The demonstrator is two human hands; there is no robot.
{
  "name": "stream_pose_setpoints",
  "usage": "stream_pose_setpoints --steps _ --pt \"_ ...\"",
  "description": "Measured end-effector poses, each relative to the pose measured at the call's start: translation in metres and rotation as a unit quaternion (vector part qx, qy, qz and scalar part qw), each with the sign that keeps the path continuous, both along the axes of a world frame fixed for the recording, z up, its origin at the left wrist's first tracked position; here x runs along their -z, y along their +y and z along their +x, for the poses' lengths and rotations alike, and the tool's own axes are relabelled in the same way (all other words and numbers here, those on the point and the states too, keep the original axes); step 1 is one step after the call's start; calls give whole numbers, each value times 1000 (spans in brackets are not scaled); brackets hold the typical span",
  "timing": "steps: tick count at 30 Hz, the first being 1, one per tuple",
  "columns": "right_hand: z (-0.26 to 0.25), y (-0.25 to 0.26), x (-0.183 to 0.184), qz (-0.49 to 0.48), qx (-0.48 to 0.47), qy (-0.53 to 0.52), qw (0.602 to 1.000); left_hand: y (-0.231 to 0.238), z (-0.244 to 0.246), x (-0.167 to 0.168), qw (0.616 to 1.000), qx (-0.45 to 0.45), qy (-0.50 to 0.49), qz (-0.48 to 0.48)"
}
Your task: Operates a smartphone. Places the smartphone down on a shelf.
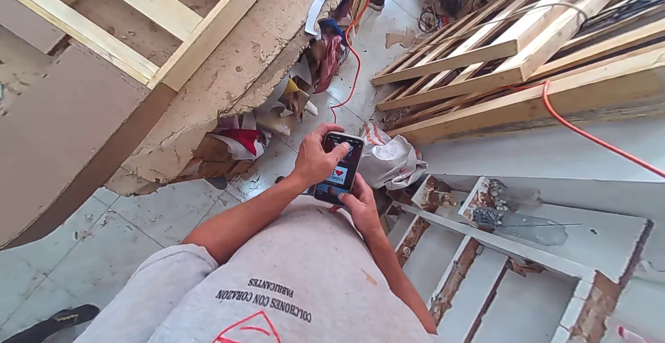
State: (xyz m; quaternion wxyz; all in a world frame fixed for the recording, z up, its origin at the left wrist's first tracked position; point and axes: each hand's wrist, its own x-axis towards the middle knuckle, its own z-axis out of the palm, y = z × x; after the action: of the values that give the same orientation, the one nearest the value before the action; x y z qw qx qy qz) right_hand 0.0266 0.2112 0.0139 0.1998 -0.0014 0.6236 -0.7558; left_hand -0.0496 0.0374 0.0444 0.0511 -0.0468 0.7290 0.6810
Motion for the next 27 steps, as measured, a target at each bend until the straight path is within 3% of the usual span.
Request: stream_pose_setpoints --steps 10,12,18,27 --pt "-2 0 1 54 5 26 998 13 -2 0 993 -53 2 -106" --pt "-3 1 2 40 2 15 999 12 -2 3 995 -46 3 -85" --pt "-8 7 3 -45 12 -21 999 3 3 18 995 15 9 102" --pt "-17 8 6 -70 11 -13 997 -1 9 19 992 -12 10 125"
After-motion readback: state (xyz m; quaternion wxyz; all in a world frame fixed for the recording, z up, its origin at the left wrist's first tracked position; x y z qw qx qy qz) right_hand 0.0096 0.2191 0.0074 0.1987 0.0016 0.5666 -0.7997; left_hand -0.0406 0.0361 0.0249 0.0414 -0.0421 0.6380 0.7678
